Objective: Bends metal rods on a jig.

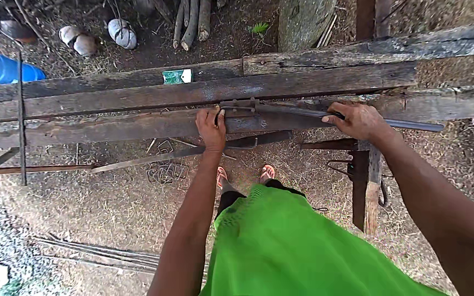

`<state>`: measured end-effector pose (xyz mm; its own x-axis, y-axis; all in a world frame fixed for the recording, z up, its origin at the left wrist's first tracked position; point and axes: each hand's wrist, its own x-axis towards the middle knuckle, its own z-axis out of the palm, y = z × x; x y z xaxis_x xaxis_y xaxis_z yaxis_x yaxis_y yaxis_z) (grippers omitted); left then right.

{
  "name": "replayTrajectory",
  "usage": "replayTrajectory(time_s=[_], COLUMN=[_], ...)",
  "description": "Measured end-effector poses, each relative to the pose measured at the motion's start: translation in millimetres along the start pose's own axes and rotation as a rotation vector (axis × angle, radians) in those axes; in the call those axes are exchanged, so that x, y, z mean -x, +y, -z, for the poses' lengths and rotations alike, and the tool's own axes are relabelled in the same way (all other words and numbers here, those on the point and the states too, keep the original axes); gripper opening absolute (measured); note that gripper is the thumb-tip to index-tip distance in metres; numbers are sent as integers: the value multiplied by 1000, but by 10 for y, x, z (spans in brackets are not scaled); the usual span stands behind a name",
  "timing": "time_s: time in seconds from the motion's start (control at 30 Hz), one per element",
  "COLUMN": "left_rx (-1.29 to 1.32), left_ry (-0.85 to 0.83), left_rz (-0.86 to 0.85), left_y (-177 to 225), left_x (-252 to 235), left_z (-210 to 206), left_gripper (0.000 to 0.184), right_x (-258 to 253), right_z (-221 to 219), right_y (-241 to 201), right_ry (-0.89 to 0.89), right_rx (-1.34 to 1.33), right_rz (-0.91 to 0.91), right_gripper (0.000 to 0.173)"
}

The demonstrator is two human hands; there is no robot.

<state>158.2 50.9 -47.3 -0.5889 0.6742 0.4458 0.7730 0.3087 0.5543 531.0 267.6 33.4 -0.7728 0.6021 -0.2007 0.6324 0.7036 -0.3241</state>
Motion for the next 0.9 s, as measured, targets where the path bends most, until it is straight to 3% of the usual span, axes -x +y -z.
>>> replayTrajectory(time_s=[0.17, 0.37, 0.5, 0.9], left_rx=[24, 44, 31, -31], left_ry=[21, -22, -5, -66], left_rz=[-11, 8, 0, -35], left_y=[-16, -13, -19, -69], left_x=[0, -11, -11, -50], left_z=[-2, 20, 0, 24], left_gripper=[25, 27, 27, 33], right_x=[56, 60, 110, 301], right_z=[-30, -15, -94, -280], right_y=[-42, -66, -81, -233], right_ry=[28, 44, 43, 33], right_rx=[82, 98, 200, 166], right_rz=[14, 40, 59, -77], right_gripper=[70, 50, 62, 68])
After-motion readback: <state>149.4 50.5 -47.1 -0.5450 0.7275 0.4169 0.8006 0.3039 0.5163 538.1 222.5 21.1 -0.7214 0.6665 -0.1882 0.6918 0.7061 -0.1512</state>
